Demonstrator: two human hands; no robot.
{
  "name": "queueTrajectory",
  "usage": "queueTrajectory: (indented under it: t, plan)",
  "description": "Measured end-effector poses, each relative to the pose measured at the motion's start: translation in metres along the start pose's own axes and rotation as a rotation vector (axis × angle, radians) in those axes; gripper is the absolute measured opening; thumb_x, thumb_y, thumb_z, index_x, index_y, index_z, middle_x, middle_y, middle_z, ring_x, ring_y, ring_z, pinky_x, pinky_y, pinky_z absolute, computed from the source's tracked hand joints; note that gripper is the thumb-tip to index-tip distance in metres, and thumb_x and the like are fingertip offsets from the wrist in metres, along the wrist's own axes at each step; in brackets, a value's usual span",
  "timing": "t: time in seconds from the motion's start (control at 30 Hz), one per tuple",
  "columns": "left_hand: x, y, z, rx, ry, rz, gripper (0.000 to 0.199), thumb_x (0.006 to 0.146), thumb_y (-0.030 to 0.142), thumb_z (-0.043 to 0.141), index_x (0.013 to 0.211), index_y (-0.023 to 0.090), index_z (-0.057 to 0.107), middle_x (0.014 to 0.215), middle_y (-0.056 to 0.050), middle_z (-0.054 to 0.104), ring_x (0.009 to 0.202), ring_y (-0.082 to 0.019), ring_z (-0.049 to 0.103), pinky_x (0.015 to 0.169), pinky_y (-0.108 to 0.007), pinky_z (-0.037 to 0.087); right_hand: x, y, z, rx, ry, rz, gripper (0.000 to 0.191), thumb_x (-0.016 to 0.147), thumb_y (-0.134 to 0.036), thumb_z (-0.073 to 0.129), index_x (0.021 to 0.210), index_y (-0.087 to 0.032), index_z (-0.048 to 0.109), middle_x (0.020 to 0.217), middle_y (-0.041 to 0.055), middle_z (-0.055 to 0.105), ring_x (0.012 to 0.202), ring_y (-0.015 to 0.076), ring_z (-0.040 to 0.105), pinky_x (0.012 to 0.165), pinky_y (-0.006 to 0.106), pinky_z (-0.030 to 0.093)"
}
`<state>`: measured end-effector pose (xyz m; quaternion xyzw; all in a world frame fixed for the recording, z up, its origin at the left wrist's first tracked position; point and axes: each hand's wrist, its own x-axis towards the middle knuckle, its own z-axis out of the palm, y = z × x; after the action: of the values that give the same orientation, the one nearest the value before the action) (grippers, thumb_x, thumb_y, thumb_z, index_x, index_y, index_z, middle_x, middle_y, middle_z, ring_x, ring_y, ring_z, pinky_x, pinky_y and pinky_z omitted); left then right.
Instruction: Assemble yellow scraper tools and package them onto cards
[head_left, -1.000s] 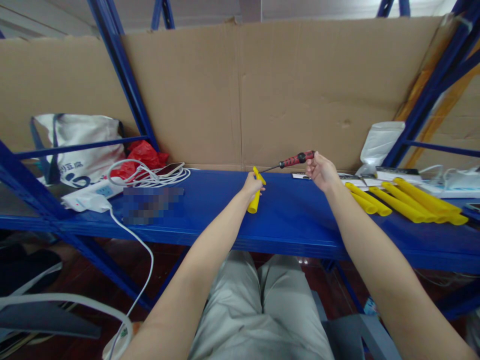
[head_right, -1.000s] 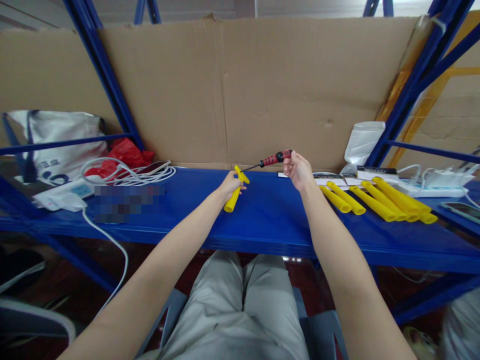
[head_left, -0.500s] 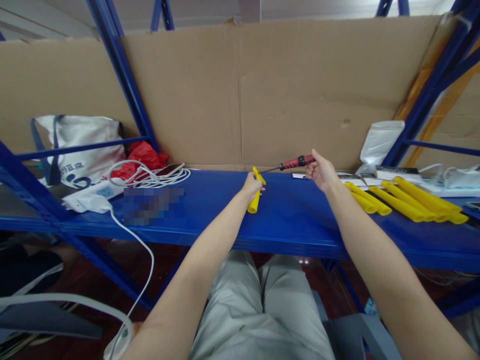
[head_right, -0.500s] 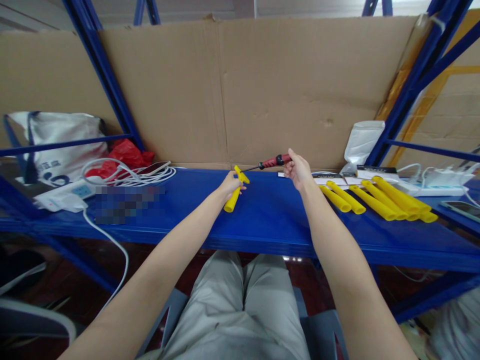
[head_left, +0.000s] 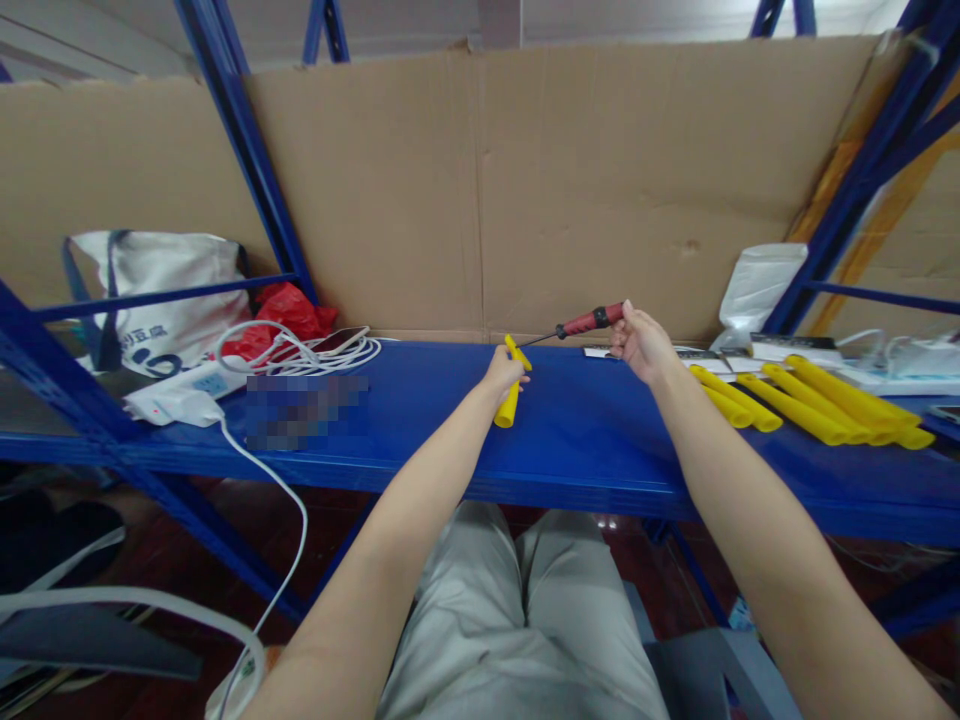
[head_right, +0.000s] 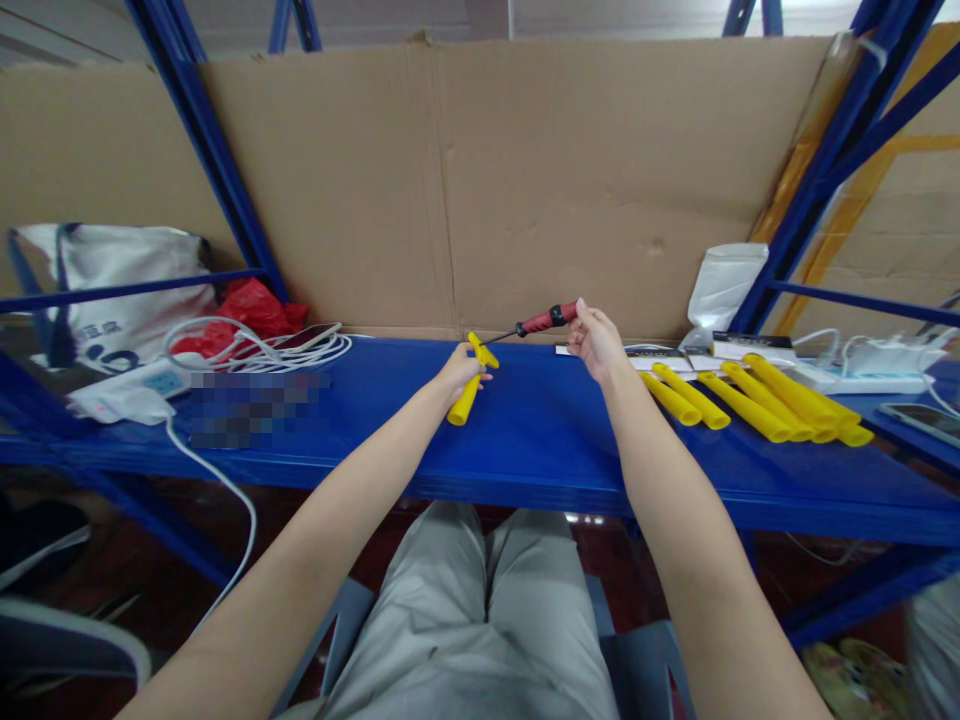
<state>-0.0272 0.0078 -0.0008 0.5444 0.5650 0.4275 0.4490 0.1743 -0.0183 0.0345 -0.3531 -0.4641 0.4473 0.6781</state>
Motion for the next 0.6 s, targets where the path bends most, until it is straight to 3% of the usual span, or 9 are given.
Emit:
queueTrajectory:
  t: [0.3,0.6]
  plan:
    - [-0.0027,0.0011,0.0001,-0.006,-0.003,0.001,0.048,0.081,0.002,0.041,0.126,0.019,0.035,0.111,-0.011,0.063,0.054,-0.007,0.057,0.041,-0.016,0.034,0.0018,0.0019,-0.0028,-0.043,-0.007,0.048,0.034,0.075,-0.053,0.063,0.078,-0.022,0.049,0.042,-0.0092,0.037,0.034,0.007,0.036,0.035,0.019,0.03]
    - [-0.0089,0.0048,-0.0019,-0.004,0.0,-0.015,0.053,0.08,0.0,0.043,0.127,0.02,0.034,0.108,-0.01,0.063,0.057,-0.007,0.059,0.044,-0.016,0.037,-0.0034,-0.0019,0.0047,-0.049,0.068,0.029,0.026,0.085,-0.04,0.057,0.074,-0.02,0.046,0.06,-0.0028,0.062,0.042,0.006,0.05,0.039,0.016,0.037]
